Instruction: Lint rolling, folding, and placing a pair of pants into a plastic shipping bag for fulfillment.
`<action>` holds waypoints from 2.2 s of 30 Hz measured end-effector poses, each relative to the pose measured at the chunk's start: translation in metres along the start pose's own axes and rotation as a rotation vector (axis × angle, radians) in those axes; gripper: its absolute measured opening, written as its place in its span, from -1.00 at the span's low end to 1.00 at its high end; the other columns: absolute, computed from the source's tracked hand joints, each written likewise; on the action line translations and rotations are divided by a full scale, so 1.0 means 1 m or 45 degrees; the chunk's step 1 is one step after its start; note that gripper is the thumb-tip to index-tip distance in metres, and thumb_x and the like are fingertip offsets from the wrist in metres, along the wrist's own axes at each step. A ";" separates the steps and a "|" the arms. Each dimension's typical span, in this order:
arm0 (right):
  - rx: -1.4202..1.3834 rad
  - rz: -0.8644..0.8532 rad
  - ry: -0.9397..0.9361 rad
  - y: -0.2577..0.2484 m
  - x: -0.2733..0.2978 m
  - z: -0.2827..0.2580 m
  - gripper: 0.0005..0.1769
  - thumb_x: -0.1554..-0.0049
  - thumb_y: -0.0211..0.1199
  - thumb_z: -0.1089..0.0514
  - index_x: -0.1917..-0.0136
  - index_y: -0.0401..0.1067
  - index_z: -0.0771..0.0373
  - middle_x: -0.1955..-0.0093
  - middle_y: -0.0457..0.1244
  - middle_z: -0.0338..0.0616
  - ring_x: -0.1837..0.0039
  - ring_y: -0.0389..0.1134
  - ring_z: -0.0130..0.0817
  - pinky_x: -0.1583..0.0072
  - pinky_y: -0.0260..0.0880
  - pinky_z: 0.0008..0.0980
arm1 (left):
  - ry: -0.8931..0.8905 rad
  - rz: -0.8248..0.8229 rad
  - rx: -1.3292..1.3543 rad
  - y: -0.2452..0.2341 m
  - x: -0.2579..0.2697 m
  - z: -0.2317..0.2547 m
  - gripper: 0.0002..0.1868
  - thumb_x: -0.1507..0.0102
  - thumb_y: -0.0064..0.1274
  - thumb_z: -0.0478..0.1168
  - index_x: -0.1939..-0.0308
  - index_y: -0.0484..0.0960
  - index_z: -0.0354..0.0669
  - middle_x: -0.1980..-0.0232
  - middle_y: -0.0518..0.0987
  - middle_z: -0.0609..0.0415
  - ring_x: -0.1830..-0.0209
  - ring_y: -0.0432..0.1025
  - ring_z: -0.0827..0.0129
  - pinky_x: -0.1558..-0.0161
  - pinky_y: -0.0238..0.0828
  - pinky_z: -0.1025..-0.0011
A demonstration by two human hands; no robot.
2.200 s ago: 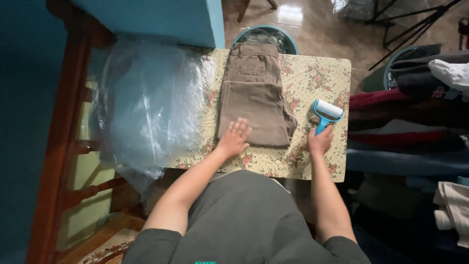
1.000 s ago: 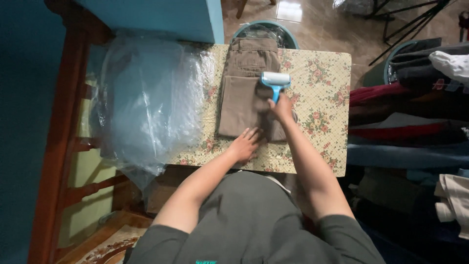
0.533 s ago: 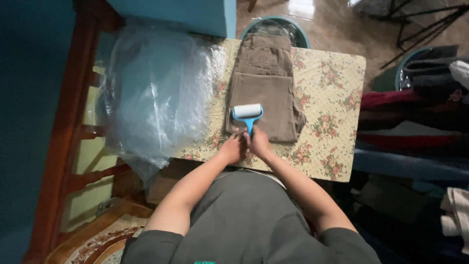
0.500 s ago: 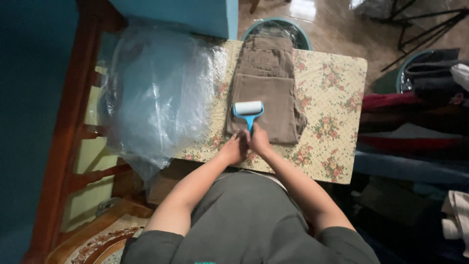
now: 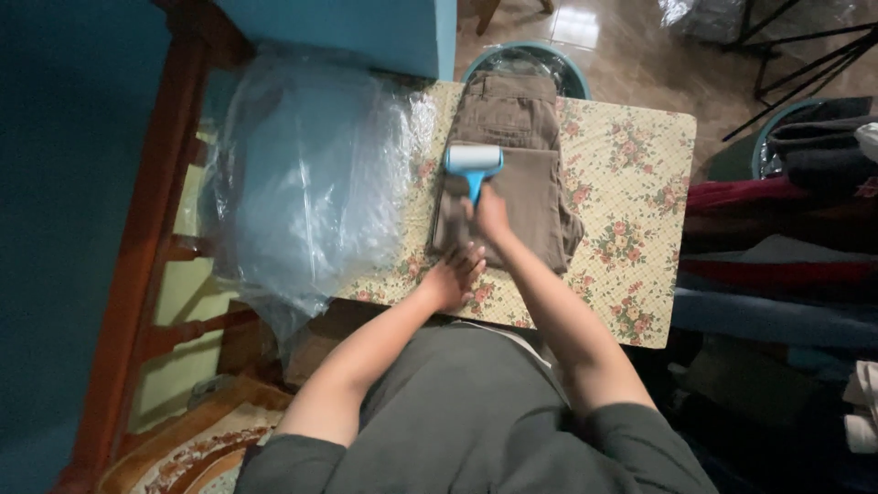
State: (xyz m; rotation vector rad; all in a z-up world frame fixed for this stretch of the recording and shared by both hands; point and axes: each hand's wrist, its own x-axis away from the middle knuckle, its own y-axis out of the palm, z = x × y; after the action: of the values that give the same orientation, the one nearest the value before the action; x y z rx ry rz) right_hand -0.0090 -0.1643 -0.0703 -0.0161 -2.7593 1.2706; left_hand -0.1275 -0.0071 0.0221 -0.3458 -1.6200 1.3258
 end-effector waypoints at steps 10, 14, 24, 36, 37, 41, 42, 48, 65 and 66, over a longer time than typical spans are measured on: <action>0.012 -0.326 0.097 -0.030 0.146 -0.038 -0.41 -0.19 0.22 -0.12 -0.30 0.29 0.34 0.11 0.41 0.22 -0.02 0.48 0.24 0.00 0.49 0.16 | -0.014 0.299 0.022 0.005 0.014 -0.002 -0.42 -0.20 -0.10 0.30 -0.02 0.75 0.07 -0.26 0.62 0.06 -0.60 0.07 0.04 -0.61 -0.25 -0.12; 0.040 -0.136 0.052 -0.004 0.100 -0.023 -0.61 -0.22 0.24 -0.08 -0.09 0.38 0.28 0.16 0.41 0.15 0.04 0.49 0.22 0.06 0.51 0.06 | -0.017 0.158 0.017 -0.026 0.023 0.000 -0.39 -0.31 -0.08 0.20 -0.28 0.57 -0.05 -0.42 0.48 0.00 -0.60 0.04 -0.09 -0.59 -0.31 -0.24; 0.000 0.038 0.022 -0.007 -0.025 0.011 -0.54 -0.12 0.40 -0.07 -0.11 0.44 0.30 0.06 0.38 0.24 -0.08 0.45 0.30 -0.10 0.48 0.18 | -0.020 -0.015 -0.001 -0.004 0.012 0.003 -0.27 -0.38 -0.12 0.07 -0.59 0.13 -0.07 -0.73 -0.17 0.02 -0.67 -0.20 -0.18 -0.58 -0.31 -0.29; 0.224 0.560 0.418 -0.154 0.088 0.138 -0.60 -0.20 0.40 -0.01 -0.17 0.47 0.29 0.02 0.32 0.18 -0.12 0.39 0.24 -0.15 0.41 0.13 | -0.024 0.657 0.015 0.058 -0.025 -0.022 -0.33 -0.24 0.01 -0.19 -0.46 0.36 -0.14 -0.53 0.27 -0.23 -0.49 0.21 -0.12 -0.26 0.24 -0.01; 0.225 0.560 0.429 -0.153 0.095 0.168 -0.60 -0.20 0.40 -0.01 -0.17 0.47 0.29 0.02 0.32 0.18 -0.12 0.39 0.24 -0.15 0.41 0.13 | -0.014 0.652 0.018 0.048 -0.019 -0.024 -0.33 -0.24 0.01 -0.19 -0.46 0.36 -0.14 -0.53 0.27 -0.23 -0.49 0.21 -0.12 -0.26 0.24 -0.01; 0.311 0.581 0.638 -0.152 0.126 0.245 -0.55 -0.22 0.39 -0.03 -0.27 0.43 0.21 -0.06 0.27 0.03 -0.17 0.38 0.10 -0.17 0.44 0.01 | -0.143 0.527 0.103 0.021 -0.008 -0.030 -0.21 -0.24 0.15 0.10 -0.50 0.34 -0.06 -0.60 0.17 -0.24 -0.61 0.02 -0.20 -0.47 -0.05 -0.13; 0.323 0.571 0.711 -0.151 0.134 0.252 -0.53 -0.23 0.38 -0.06 -0.30 0.43 0.19 -0.08 0.25 0.00 -0.18 0.37 0.06 -0.17 0.44 -0.01 | -0.171 0.512 0.125 0.018 -0.006 -0.032 -0.17 -0.24 0.15 0.16 -0.53 0.31 -0.01 -0.63 0.12 -0.23 -0.63 -0.04 -0.21 -0.51 -0.14 -0.17; 0.710 0.936 0.413 -0.147 0.132 0.169 -0.16 -0.07 0.43 0.01 -0.52 0.22 0.30 -0.25 0.14 0.19 -0.20 0.30 0.22 -0.05 0.45 0.17 | -0.289 0.576 0.121 0.028 -0.019 -0.028 -0.10 -0.23 0.08 0.32 -0.52 0.31 -0.06 -0.63 0.07 -0.33 -0.66 -0.10 -0.25 -0.52 -0.26 -0.26; 0.660 -0.249 -0.121 -0.128 0.137 0.060 0.31 0.09 0.39 -0.38 -0.70 -0.13 0.15 -0.69 -0.22 0.36 -0.72 -0.26 0.20 -0.59 -0.20 0.24 | -0.254 0.502 0.099 0.051 -0.040 -0.051 -0.20 -0.22 0.04 -0.12 -0.55 0.22 -0.17 -0.64 0.06 -0.30 -0.65 -0.03 -0.16 -0.42 0.08 -0.28; 0.673 -0.248 -0.150 -0.126 0.141 0.068 0.24 0.06 0.42 -0.23 -0.69 -0.10 0.15 -0.69 -0.20 0.36 -0.71 -0.23 0.21 -0.58 -0.15 0.22 | -0.233 0.537 0.082 0.062 -0.044 -0.052 -0.24 -0.22 -0.01 -0.20 -0.52 0.26 -0.24 -0.62 0.11 -0.33 -0.63 0.02 -0.16 -0.37 0.19 -0.25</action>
State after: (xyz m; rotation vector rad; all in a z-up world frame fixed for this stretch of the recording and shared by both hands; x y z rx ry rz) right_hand -0.1514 -0.2904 -0.0059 0.3674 -2.3447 1.9394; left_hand -0.0855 0.0143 -0.0573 -0.5632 -1.7093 1.7662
